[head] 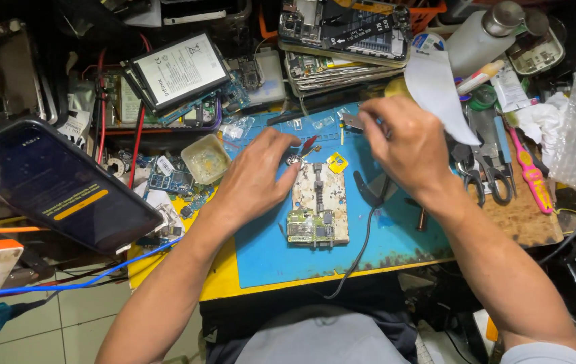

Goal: The person secures a small circuit board in a clamp on a workbench. They then use a hot air gun and tweezers to heat and manipulate components on the board, likely for desoldering or reflowing.

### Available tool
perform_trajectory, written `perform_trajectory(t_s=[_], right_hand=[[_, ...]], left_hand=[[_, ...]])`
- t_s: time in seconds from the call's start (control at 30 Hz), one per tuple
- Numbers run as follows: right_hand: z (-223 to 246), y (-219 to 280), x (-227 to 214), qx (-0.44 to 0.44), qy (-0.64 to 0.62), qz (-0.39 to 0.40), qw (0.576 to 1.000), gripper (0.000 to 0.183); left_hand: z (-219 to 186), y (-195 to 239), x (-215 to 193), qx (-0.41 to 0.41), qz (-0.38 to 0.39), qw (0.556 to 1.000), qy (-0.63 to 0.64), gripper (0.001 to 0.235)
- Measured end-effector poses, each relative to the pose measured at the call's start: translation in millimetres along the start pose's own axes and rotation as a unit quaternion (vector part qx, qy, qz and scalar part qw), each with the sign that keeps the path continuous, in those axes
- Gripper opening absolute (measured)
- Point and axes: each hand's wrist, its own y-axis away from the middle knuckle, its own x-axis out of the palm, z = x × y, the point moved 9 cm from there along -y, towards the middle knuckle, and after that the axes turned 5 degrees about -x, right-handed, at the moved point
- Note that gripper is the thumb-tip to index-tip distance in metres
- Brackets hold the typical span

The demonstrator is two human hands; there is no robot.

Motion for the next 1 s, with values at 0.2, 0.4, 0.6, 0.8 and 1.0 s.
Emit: perform_trajectory(t_s=[0.2, 0.4, 0.6, 0.8, 1.0], right_hand=[[-9.4, -17.5, 1.8, 0.006, 0.012, -0.025, 1.000, 0.014], [24.6, -21.7, -5.0, -0.034, -0.075, -0.035, 0.996, 0.048], [46.7, -14.5, 12.9, -0.075, -0.120, 0.232, 0.962, 0.023], [33.0, -1.6, 29.2, -0.066, -0.133, 0.222, 0.964, 0.017], [-7.9, -9.8, 24.7, 0.043, -0.178, 0.048, 0.982, 0.018]], left_hand=[[4.4, 4.8, 12.6, 0.056, -0.008, 0.997, -0.045, 0.041], [9.1, 1.5, 18.7, 0.066, -0.020, 0.996, -0.064, 0.024], [15.7, 5.2, 7.5, 0.026, -0.134, 0.982, -0.133, 0.022], [11.8, 9.2, -3.6, -0.009, -0.131, 0.973, -0.189, 0.021], [4.5, 9.0, 2.4, 0.037, -0.129, 0.975, -0.179, 0.019]])
